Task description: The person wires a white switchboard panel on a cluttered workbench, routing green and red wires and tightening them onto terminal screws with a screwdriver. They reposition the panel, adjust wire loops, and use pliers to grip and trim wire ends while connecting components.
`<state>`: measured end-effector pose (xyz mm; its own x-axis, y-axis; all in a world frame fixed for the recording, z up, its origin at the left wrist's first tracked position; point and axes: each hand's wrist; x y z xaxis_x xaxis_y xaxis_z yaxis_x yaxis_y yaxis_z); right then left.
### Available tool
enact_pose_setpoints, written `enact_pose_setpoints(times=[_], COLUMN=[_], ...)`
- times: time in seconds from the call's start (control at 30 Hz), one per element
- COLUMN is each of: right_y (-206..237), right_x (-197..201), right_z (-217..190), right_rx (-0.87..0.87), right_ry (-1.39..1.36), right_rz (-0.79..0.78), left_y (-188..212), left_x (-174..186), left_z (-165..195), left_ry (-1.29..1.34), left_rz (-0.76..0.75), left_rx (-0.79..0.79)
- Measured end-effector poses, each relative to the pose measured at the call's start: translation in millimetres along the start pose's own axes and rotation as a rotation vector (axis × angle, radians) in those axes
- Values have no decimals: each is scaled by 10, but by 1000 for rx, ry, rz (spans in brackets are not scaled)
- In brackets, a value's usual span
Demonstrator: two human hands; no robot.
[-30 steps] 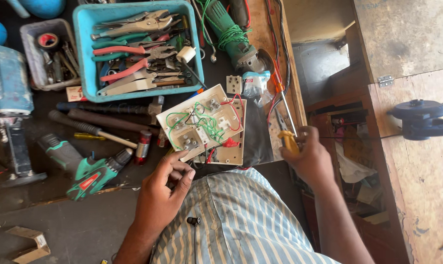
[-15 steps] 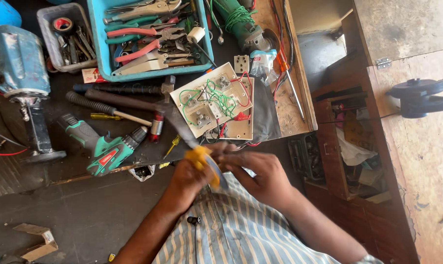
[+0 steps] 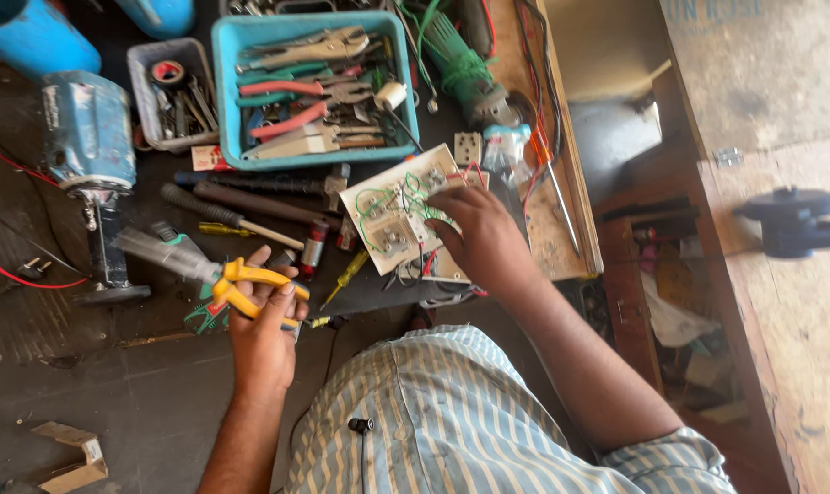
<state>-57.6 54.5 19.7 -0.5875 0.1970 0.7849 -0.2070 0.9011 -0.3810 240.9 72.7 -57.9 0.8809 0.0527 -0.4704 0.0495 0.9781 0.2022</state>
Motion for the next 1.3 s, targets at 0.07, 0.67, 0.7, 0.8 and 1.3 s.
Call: enact_pose_setpoints(times=[0.07,0.67,0.7,0.8,1.3], right_y=[-13,129,135,188,259], right_x=[-11,59,50,8,-132], right_z=[34,444,473,522,707], right_rx=[-94,-40,-37,-8,75], right_ry=[-18,-393,-422,-509,-646], right_rz=[-94,-129,-123,-91,-94], left_y=[-79,-426,-438,-471,-368], left_x=[-44,-1117,-1187,-1345,-1557], left_z=[16,-8,11,46,31], left_ry=[-108,-1259,-1296,-1387,-1429], left_rz=[50,-82,-97,-141,-182], left_rx=[-4,-572,-569,-585,-649])
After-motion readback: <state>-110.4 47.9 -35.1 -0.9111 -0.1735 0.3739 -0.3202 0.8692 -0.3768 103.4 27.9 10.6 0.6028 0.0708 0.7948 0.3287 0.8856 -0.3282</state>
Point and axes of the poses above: each hand's wrist, its own y-axis away from the middle knuckle, its own x-axis out of the back of the hand, z = x × y, and after that the axes turned 3 degrees about x, right-handed
